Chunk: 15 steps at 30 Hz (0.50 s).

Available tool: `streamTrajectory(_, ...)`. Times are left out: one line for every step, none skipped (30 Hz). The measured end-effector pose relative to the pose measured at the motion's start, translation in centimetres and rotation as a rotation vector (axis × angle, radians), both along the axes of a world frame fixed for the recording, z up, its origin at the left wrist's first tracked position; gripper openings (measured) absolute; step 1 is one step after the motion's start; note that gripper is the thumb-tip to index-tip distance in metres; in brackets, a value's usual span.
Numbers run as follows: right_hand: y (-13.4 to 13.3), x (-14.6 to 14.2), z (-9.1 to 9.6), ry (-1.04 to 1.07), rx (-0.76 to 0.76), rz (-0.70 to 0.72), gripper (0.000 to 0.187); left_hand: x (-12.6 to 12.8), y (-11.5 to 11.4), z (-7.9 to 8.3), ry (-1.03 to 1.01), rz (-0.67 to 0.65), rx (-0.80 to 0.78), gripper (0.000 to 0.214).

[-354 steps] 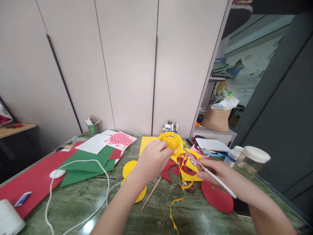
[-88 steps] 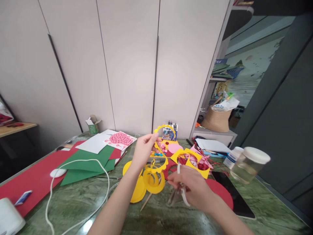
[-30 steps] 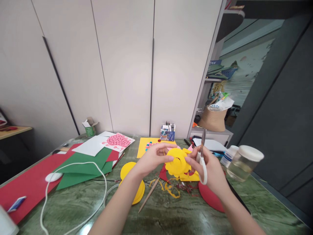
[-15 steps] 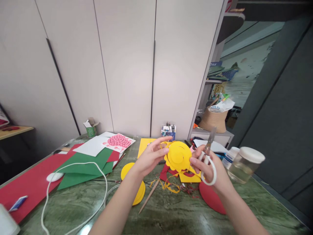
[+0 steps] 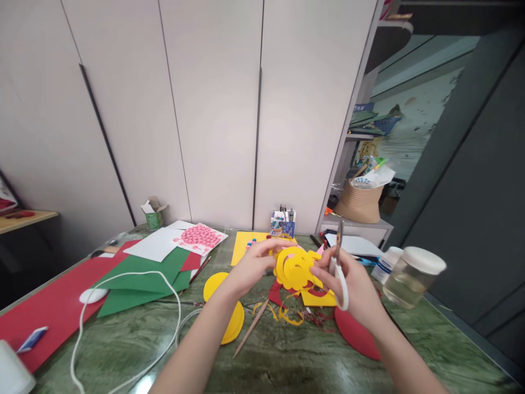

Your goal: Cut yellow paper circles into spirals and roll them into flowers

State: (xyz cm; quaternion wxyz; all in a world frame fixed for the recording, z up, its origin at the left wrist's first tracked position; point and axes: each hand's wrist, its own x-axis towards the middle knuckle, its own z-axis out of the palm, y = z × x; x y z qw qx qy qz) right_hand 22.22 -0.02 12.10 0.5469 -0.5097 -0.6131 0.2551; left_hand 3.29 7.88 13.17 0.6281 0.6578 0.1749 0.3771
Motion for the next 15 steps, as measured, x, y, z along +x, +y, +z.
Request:
streamTrajectory(-0.01,0.01,-0.09,-0.059,0.005,-0.015,0.027,0.06,0.05,-0.04,0.006,-0.007,-0.008,0.049)
streamTrajectory(-0.02,0.05,-0.19,-0.116,0.009,-0.031,0.025,0.11,0.08,-0.06,0.005,-0.018,-0.020,0.049)
streamTrajectory(-0.04,0.12,-0.29,-0.169,0.014,-0.046,0.023,0.13,0.10,-0.06,0.007,-0.025,-0.032,0.049)
streamTrajectory(-0.07,0.19,-0.36,-0.215,0.015,-0.058,0.021,0.13,0.10,-0.06,0.016,-0.025,-0.042,0.048)
streamTrajectory(-0.12,0.26,-0.42,-0.251,0.013,-0.065,0.019,0.11,0.09,-0.05,0.031,-0.018,-0.051,0.046)
streamTrajectory(-0.18,0.31,-0.45,-0.277,0.010,-0.065,0.018,0.07,0.07,-0.03,0.048,-0.010,-0.059,0.044)
streamTrajectory(-0.24,0.35,-0.46,-0.294,0.006,-0.060,0.016,0.03,0.05,-0.02,0.066,-0.004,-0.060,0.040)
streamTrajectory(-0.31,0.37,-0.45,-0.305,0.003,-0.053,0.015,0.00,0.04,-0.02,0.083,0.001,-0.045,0.037)
streamTrajectory(-0.36,0.37,-0.44,-0.309,0.003,-0.046,0.015,-0.03,0.03,-0.03,0.100,0.006,-0.013,0.035)
streamTrajectory(-0.41,0.36,-0.41,-0.309,0.003,-0.042,0.014,-0.04,0.04,-0.06,0.115,0.009,0.034,0.037)
streamTrajectory(-0.44,0.35,-0.38,-0.306,0.003,-0.042,0.014,-0.03,0.06,-0.09,0.129,0.013,0.088,0.040)
streamTrajectory(-0.46,0.34,-0.35,-0.303,0.004,-0.048,0.014,-0.02,0.10,-0.14,0.142,0.020,0.143,0.042)
streamTrajectory(-0.46,0.33,-0.31,-0.303,0.007,-0.060,0.014,0.01,0.13,-0.18,0.154,0.026,0.190,0.042)
streamTrajectory(-0.46,0.32,-0.26,-0.305,0.010,-0.076,0.014,0.04,0.17,-0.22,0.163,0.027,0.225,0.040)
streamTrajectory(-0.46,0.31,-0.22,-0.309,0.017,-0.097,0.014,0.07,0.19,-0.25,0.171,0.021,0.250,0.037)
